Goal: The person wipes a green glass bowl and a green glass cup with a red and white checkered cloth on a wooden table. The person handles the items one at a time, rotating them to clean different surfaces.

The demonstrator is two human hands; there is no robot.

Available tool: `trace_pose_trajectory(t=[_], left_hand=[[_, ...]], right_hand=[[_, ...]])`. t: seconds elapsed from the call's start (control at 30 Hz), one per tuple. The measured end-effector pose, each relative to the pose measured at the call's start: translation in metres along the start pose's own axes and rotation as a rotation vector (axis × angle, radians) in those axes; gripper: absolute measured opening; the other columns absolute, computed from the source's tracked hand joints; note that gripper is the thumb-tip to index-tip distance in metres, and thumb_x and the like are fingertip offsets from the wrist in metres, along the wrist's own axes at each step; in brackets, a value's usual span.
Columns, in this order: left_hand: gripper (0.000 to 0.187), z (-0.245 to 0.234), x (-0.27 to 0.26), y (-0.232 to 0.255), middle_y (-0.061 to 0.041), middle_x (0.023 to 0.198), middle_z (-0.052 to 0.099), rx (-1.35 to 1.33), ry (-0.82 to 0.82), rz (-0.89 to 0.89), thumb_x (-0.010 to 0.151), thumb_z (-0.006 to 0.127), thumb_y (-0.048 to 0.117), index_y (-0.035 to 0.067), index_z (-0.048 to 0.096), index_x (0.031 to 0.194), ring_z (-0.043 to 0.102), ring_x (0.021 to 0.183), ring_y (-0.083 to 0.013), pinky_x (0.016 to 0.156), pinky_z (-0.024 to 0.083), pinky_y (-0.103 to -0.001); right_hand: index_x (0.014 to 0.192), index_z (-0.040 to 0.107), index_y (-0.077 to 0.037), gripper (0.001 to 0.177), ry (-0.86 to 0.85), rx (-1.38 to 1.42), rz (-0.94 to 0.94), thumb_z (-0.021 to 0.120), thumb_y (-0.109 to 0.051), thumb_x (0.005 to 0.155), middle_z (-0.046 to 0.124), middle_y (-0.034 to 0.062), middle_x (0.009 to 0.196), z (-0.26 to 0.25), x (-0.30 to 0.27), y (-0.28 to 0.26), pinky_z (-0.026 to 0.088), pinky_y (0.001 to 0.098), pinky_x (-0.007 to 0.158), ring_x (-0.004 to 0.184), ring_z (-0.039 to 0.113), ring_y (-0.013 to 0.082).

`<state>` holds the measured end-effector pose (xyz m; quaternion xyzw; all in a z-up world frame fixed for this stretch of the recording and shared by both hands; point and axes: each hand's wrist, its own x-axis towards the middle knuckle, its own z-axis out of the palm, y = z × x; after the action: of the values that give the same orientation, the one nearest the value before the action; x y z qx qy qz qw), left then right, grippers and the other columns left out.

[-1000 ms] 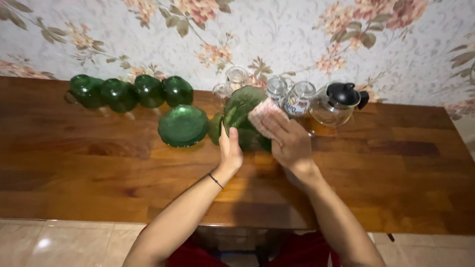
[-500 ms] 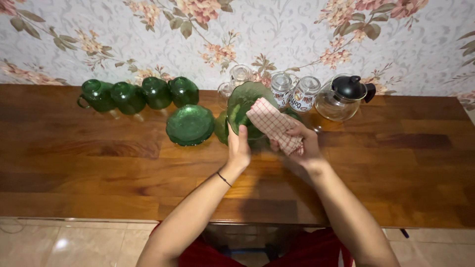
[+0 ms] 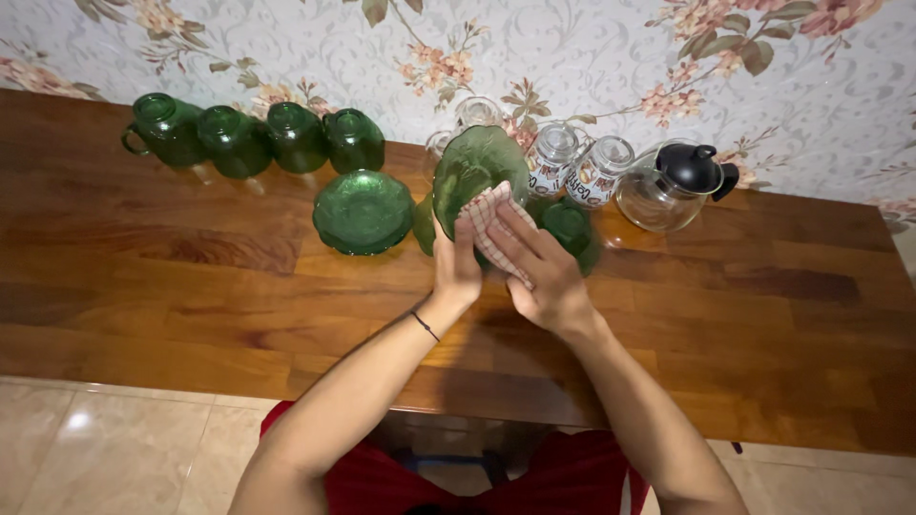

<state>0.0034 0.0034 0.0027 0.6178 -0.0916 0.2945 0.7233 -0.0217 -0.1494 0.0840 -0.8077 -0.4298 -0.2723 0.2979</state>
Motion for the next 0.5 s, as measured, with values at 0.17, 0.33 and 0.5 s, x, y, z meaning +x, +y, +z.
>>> trace_pose_trajectory(t=[0.17, 0.33, 0.5], left_hand=[[0.064, 0.000, -0.005, 0.002, -0.021, 0.154, 0.049, 0.048, -0.035, 0.009, 0.114, 0.037, 0.043, -0.003, 0.031, 0.158, 0.046, 0.144, -0.0321, 0.122, 0.032, -0.040], [0.066, 0.002, -0.005, 0.003, -0.021, 0.155, 0.047, 0.010, -0.015, 0.053, 0.113, 0.036, 0.045, -0.002, 0.031, 0.158, 0.045, 0.145, -0.0319, 0.122, 0.032, -0.039], [0.068, -0.005, 0.004, 0.006, -0.020, 0.152, 0.051, 0.014, 0.024, 0.102, 0.113, 0.032, 0.051, -0.001, 0.040, 0.156, 0.050, 0.142, -0.0305, 0.122, 0.037, -0.039]], right_hand=[[0.142, 0.063, -0.006, 0.056, 0.082, -0.305, 0.030, 0.064, 0.000, 0.086, 0.058, 0.0146, 0.150, -0.004, 0.005, 0.011, 0.058, 0.0399, 0.089, 0.101, 0.068, 0.0342], [0.140, 0.061, -0.010, 0.059, 0.031, -0.503, 0.027, 0.064, -0.003, 0.082, 0.060, 0.0149, 0.146, -0.008, 0.021, -0.002, 0.057, 0.0392, 0.076, 0.089, 0.067, 0.0324], [0.144, 0.062, -0.011, 0.063, 0.067, -0.396, -0.228, 0.060, 0.005, 0.082, 0.056, 0.0120, 0.151, -0.013, 0.024, -0.021, 0.060, 0.0310, 0.078, 0.116, 0.077, 0.0327]])
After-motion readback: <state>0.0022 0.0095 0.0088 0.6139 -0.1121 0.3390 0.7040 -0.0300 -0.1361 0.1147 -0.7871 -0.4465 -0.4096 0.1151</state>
